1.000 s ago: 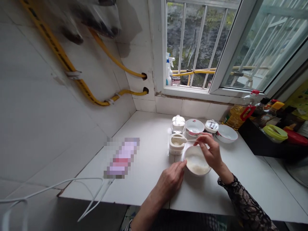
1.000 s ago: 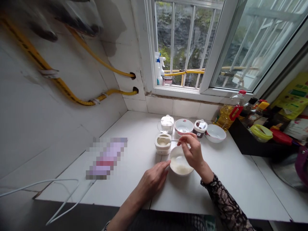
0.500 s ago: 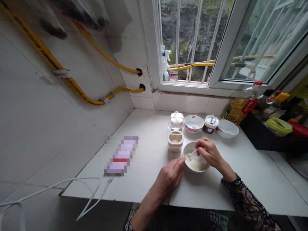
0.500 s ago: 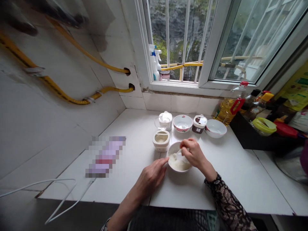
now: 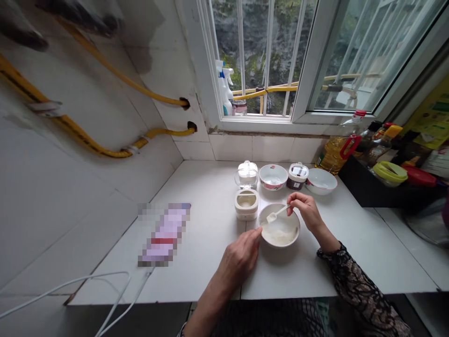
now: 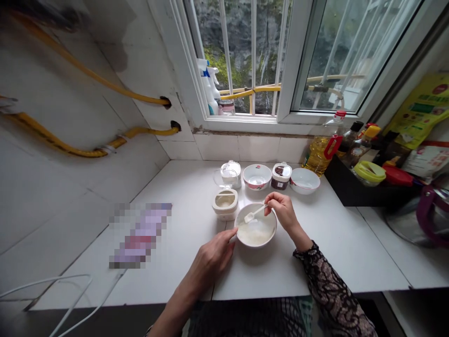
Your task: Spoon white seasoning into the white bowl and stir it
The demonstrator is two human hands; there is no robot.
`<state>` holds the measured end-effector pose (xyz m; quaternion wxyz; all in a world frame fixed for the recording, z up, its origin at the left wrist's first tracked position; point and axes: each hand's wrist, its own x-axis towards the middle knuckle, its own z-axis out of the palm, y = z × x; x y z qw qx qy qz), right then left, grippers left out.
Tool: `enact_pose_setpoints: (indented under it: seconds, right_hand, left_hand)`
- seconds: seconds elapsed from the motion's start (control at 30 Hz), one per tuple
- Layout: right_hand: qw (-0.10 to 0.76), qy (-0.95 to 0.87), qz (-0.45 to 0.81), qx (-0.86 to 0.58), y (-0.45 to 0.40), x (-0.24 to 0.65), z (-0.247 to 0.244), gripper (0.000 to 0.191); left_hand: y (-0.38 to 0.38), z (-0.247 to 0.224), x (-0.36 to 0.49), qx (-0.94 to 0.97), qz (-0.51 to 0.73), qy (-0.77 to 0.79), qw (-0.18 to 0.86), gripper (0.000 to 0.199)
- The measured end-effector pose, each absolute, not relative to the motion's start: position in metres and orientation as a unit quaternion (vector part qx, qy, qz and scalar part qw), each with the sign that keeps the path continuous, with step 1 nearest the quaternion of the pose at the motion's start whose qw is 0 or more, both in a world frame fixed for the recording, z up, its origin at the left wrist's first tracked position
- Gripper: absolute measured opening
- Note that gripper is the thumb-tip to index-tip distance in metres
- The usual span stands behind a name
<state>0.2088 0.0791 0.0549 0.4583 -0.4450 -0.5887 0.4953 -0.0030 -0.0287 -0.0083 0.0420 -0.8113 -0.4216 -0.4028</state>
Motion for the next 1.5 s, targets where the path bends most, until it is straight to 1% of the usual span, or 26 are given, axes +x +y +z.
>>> enact_pose_setpoints:
  seconds: [0.33, 0.43, 0.53, 0.63, 0.7, 0.77, 0.83, 0.9, 0.93, 1.0, 1.1, 1.17, 1.23, 1.27, 1.4, 1.5]
  right_hand:
    - [0.484, -0.506, 0.565, -0.435, 0.086, 0.212, 0.048, 0.007]
    - [0.499, -0.498, 0.566, -0.427, 0.086, 0.208, 0.051, 0.007]
    - [0.517, -0.527, 0.536, -0.41, 0.083, 0.197, 0.058, 0.011]
    - [0.525, -0.606, 0.46, -0.381, 0.076, 0.182, 0.065, 0.011]
    - [0.524, -0.678, 0.371, -0.358, 0.07, 0.172, 0.066, 0.009]
    - [0.498, -0.772, 0.232, -0.319, 0.066, 0.165, 0.064, 0.007]
    - [0.45, -0.848, 0.101, -0.263, 0.064, 0.161, 0.062, 0.014]
    - [0.42, -0.878, 0.032, -0.227, 0.063, 0.16, 0.06, 0.019]
    - [0.423, -0.877, 0.027, -0.225, 0.062, 0.161, 0.06, 0.02]
    - [0.457, -0.854, 0.057, -0.242, 0.062, 0.166, 0.063, 0.018]
    - [0.512, -0.785, 0.174, -0.301, 0.063, 0.179, 0.068, 0.012]
    - [0.521, -0.737, 0.257, -0.346, 0.065, 0.189, 0.069, 0.01]
    - [0.498, -0.721, 0.3, -0.376, 0.068, 0.197, 0.068, 0.011]
    - [0.482, -0.727, 0.299, -0.387, 0.07, 0.199, 0.067, 0.011]
    - [0.412, -0.783, 0.234, -0.402, 0.074, 0.197, 0.06, 0.014]
    - [0.37, -0.815, 0.228, -0.383, 0.072, 0.19, 0.056, 0.015]
  left_hand:
    - [-0.028, -0.011, -0.003, -0.811, -0.407, -0.42, 0.036, 0.039]
    - [-0.028, -0.013, -0.003, -0.811, -0.406, -0.419, 0.041, 0.041]
    - [-0.027, -0.013, -0.002, -0.809, -0.41, -0.419, 0.045, 0.042]
    - [-0.027, -0.012, -0.001, -0.808, -0.409, -0.42, 0.049, 0.041]
    - [-0.027, -0.012, -0.002, -0.808, -0.408, -0.422, 0.046, 0.04]
    - [-0.027, -0.013, -0.002, -0.809, -0.405, -0.425, 0.038, 0.039]
    - [-0.027, -0.014, -0.002, -0.81, -0.4, -0.428, 0.035, 0.04]
    - [-0.027, -0.014, -0.002, -0.809, -0.399, -0.429, 0.037, 0.039]
    - [-0.028, -0.014, -0.002, -0.809, -0.399, -0.43, 0.038, 0.039]
    - [-0.028, -0.013, -0.002, -0.809, -0.399, -0.43, 0.037, 0.039]
    - [-0.029, -0.011, -0.002, -0.81, -0.398, -0.429, 0.034, 0.041]
    - [-0.029, -0.01, -0.002, -0.81, -0.402, -0.427, 0.036, 0.041]
    - [-0.029, -0.01, -0.002, -0.809, -0.404, -0.425, 0.038, 0.041]
    - [-0.028, -0.01, -0.002, -0.809, -0.406, -0.424, 0.038, 0.041]
    - [-0.028, -0.009, -0.002, -0.807, -0.407, -0.426, 0.032, 0.038]
    - [-0.029, -0.008, -0.002, -0.807, -0.406, -0.427, 0.025, 0.036]
